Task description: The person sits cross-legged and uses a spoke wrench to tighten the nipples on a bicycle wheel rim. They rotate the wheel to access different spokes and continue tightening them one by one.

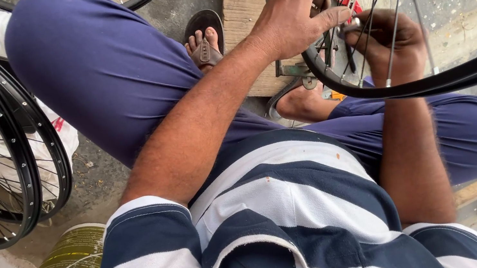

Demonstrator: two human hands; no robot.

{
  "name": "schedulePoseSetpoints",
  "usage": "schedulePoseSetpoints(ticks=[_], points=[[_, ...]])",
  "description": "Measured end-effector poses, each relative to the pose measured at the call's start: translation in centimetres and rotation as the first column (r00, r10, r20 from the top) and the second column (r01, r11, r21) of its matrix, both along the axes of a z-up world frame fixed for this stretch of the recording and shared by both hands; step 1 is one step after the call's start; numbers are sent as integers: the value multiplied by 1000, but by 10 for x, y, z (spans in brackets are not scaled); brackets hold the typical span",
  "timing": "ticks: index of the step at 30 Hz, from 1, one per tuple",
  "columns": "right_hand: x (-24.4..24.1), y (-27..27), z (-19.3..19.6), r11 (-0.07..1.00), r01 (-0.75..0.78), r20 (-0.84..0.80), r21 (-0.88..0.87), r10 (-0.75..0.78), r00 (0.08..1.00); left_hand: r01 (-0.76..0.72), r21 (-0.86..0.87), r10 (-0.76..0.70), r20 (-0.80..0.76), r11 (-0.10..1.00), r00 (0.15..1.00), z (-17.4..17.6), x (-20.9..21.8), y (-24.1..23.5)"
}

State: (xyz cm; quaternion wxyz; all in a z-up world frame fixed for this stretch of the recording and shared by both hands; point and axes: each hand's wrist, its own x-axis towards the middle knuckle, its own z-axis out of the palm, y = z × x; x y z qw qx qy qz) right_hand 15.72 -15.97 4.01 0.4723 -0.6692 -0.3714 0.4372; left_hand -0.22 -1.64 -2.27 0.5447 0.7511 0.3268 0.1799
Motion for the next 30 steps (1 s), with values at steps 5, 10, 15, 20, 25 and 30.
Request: schedulePoseSetpoints(ticks=[5, 10, 15, 20, 25, 30], points=[[-6, 1, 3, 988, -76, -234, -138, 42, 971, -20, 12, 20, 15, 1000, 1000, -10, 2, -2], [-27, 11, 7, 994, -68, -110, -91, 58, 992, -38, 44, 37, 10, 998, 999, -11, 3, -1], [-34, -2, 4, 989, -59, 198, -139, 86, 976, -231, 257, 191, 172, 939, 967, -12, 0, -15], [-23, -10, 9, 990, -116, -42, -80, 113, 993, 198, -232, -173, 123, 953, 977, -5, -24, -23], [-10, -8, 14, 980, -133, -10, -146, 133, 991, 245, -167, -238, 60, 955, 969, -5, -20, -22], [3, 8, 0, 963, -201, -87, -181, 188, 978, 65, 119, -45, -159, 991, 986, 13, -10, -36]])
